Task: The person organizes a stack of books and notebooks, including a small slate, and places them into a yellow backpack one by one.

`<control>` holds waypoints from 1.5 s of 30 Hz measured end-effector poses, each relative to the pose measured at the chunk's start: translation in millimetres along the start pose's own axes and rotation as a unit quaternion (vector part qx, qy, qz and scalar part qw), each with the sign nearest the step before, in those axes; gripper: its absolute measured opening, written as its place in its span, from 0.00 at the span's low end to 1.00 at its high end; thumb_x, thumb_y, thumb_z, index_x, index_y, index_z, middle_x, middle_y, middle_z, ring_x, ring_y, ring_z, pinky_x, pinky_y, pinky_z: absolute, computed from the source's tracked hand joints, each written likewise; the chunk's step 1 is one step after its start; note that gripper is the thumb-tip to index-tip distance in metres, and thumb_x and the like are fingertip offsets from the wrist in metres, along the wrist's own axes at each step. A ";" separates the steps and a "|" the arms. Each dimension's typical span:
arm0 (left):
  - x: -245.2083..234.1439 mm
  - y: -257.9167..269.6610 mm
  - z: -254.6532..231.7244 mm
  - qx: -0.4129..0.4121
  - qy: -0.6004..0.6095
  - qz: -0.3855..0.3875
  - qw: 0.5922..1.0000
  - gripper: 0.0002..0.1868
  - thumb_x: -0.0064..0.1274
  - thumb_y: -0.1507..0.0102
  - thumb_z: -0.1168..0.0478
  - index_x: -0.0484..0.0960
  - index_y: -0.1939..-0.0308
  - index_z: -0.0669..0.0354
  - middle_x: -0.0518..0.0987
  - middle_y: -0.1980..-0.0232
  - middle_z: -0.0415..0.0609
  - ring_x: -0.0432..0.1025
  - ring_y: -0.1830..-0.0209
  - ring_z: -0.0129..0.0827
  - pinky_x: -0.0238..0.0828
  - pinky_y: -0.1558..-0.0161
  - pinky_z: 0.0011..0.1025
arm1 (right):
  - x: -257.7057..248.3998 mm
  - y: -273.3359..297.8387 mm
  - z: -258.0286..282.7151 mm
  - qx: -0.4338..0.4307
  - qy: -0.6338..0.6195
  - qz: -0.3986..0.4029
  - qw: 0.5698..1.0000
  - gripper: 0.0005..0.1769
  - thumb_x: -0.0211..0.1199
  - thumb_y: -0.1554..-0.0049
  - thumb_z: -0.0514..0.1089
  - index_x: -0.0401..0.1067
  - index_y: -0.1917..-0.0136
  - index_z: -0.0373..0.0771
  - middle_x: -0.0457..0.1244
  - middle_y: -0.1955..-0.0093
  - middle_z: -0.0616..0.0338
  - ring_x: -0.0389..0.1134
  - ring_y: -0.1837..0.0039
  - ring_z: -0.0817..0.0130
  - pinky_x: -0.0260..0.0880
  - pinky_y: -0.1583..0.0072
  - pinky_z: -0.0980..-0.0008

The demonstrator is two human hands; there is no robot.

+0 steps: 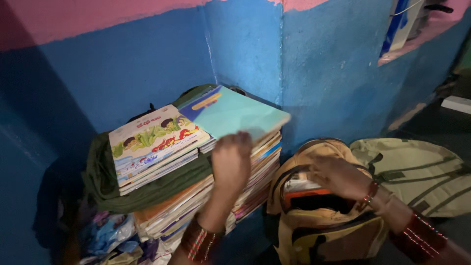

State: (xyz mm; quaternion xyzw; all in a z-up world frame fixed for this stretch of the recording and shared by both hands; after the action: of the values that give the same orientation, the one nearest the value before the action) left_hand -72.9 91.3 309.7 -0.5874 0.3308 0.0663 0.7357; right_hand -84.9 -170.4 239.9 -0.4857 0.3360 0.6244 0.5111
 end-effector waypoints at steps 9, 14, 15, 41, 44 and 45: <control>-42.9 23.2 -55.8 0.113 0.080 -0.027 0.990 0.18 0.54 0.40 0.58 0.84 0.52 0.66 0.83 0.50 0.56 0.77 0.50 0.44 0.72 0.46 0.39 | 4.4 -33.2 -7.9 0.018 -0.747 -0.014 0.664 0.45 0.54 0.43 0.69 0.61 0.28 0.30 0.66 0.35 0.42 0.69 0.33 0.51 0.70 0.33 0.55; -49.1 32.0 -71.0 0.127 0.145 0.017 0.981 0.17 0.57 0.40 0.57 0.84 0.52 0.66 0.83 0.50 0.58 0.77 0.50 0.47 0.72 0.46 0.42 | 46.8 -57.5 -20.5 -0.022 -0.819 -0.030 0.573 0.22 0.65 0.37 0.54 0.62 0.46 0.35 0.67 0.42 0.49 0.69 0.39 0.57 0.69 0.35 0.54; -51.3 29.8 -68.9 0.124 0.184 -0.004 0.975 0.14 0.59 0.40 0.56 0.83 0.55 0.61 0.84 0.50 0.55 0.77 0.48 0.47 0.72 0.44 0.42 | 52.2 -62.8 -27.2 0.003 -0.829 -0.058 0.556 0.23 0.69 0.33 0.48 0.57 0.59 0.38 0.66 0.44 0.52 0.69 0.39 0.59 0.69 0.34 0.53; 62.5 23.4 -36.7 -0.290 0.816 0.054 0.497 0.23 0.57 0.33 0.64 0.73 0.35 0.62 0.80 0.40 0.45 0.73 0.40 0.32 0.71 0.38 0.34 | -30.1 -1.5 -67.5 -0.001 -0.629 -0.113 0.770 0.21 0.68 0.44 0.43 0.76 0.39 0.35 0.71 0.47 0.61 0.70 0.47 0.74 0.71 0.46 0.68; 88.5 41.4 -64.4 -0.294 0.818 0.069 0.489 0.20 0.57 0.34 0.65 0.75 0.38 0.61 0.81 0.46 0.45 0.74 0.49 0.31 0.73 0.46 0.35 | -18.4 5.6 -93.3 0.086 -0.515 -0.095 0.847 0.20 0.70 0.46 0.42 0.79 0.41 0.35 0.71 0.51 0.62 0.68 0.54 0.75 0.70 0.53 0.70; 98.8 43.4 -72.0 -0.289 0.786 0.082 0.541 0.19 0.57 0.34 0.64 0.77 0.39 0.61 0.82 0.46 0.44 0.74 0.49 0.28 0.72 0.46 0.32 | -13.3 7.5 -101.6 0.113 -0.469 -0.084 0.872 0.20 0.71 0.47 0.42 0.80 0.42 0.34 0.71 0.52 0.61 0.68 0.54 0.75 0.71 0.54 0.71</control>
State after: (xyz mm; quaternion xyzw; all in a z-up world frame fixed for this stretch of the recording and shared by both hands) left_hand -47.1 10.1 211.7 -0.5551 0.7860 -0.2695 -0.0376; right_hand -65.3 -269.5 221.2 -0.1011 0.0825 0.6913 0.7107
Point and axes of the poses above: each hand's wrist, its own y-axis away from the middle knuckle, its own x-axis out of the palm, z = x × y, the point moved 4 cm from there along -y, towards the middle knuckle
